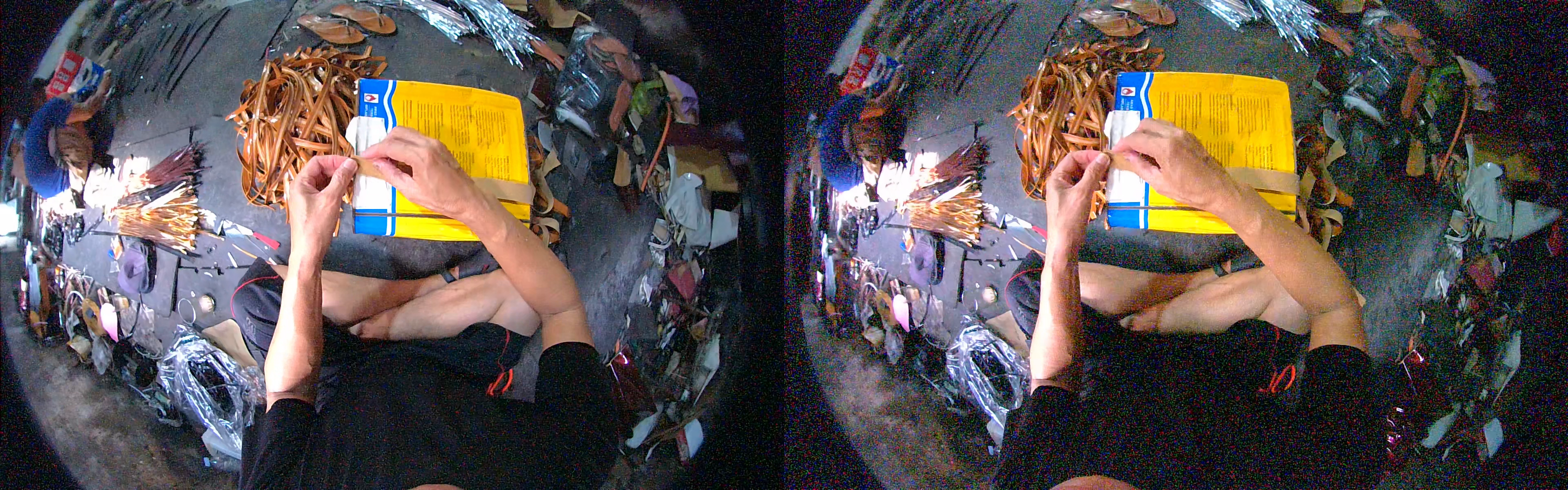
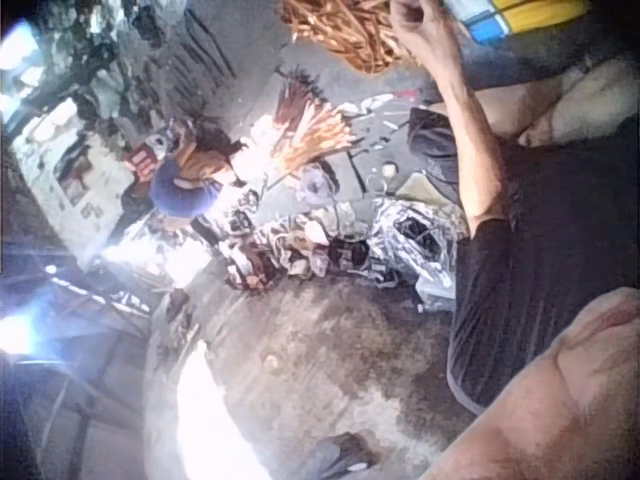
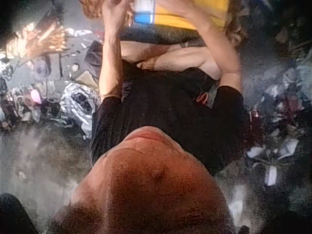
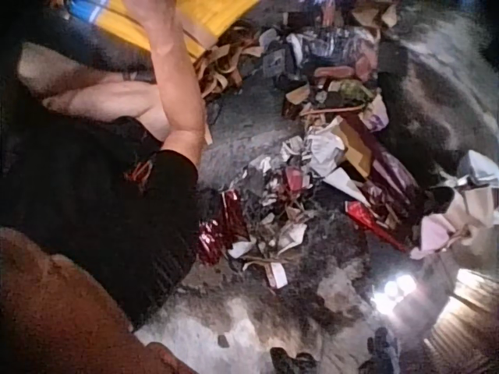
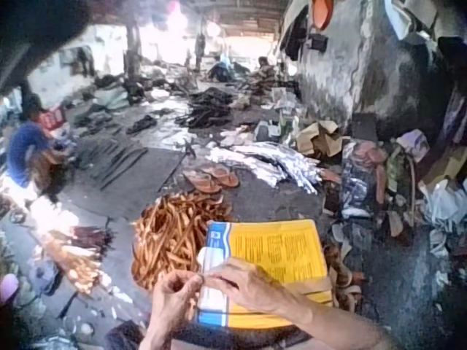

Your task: The person sits on the floor and repeatedly picks up orange straps, folds them, and ties them around a yellow and blue box. The person continues this process throughout the video, accumulating tied straps on the box.

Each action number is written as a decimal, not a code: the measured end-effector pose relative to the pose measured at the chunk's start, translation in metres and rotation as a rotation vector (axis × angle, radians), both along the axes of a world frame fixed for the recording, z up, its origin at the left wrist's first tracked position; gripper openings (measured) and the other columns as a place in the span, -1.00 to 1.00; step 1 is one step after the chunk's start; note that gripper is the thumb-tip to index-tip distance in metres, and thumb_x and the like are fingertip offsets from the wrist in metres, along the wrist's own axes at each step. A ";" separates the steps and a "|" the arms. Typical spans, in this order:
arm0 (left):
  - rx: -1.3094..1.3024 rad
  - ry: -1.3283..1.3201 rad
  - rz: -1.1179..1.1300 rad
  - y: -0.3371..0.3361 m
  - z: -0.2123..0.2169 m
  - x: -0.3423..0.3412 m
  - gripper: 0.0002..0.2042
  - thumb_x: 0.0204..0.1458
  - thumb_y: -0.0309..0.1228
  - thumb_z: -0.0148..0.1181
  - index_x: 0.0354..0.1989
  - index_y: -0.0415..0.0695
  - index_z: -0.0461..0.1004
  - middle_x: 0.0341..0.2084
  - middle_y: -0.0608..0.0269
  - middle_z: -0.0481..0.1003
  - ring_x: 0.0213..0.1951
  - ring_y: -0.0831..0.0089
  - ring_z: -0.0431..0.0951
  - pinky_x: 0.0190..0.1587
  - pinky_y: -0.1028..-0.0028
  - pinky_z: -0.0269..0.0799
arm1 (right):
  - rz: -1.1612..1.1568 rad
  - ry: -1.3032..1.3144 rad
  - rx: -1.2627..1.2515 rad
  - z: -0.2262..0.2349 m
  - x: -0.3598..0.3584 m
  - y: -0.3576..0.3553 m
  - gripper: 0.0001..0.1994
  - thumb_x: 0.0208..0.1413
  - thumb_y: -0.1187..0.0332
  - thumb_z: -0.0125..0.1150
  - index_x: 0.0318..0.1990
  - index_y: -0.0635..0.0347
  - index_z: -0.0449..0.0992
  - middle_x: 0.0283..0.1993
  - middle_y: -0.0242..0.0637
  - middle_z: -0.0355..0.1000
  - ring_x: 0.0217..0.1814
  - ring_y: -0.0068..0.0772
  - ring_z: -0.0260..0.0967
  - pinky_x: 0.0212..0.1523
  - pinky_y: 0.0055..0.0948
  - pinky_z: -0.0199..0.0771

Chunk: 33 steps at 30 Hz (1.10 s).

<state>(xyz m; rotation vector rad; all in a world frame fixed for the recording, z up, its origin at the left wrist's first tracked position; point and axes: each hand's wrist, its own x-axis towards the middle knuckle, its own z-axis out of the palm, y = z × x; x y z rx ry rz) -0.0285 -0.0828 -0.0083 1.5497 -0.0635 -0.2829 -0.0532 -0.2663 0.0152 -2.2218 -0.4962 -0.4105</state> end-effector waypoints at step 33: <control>-0.148 0.063 0.094 -0.010 0.001 -0.003 -0.86 0.13 -0.42 0.15 -0.25 -0.24 0.46 -0.49 0.44 0.42 -0.44 0.68 0.34 -0.31 0.66 0.30 | -0.024 -0.112 -0.120 -0.006 0.004 0.014 -0.89 -0.07 0.40 0.28 -0.39 0.21 0.51 -0.38 -0.26 0.37 -0.27 -0.18 0.36 -0.21 -0.27 0.39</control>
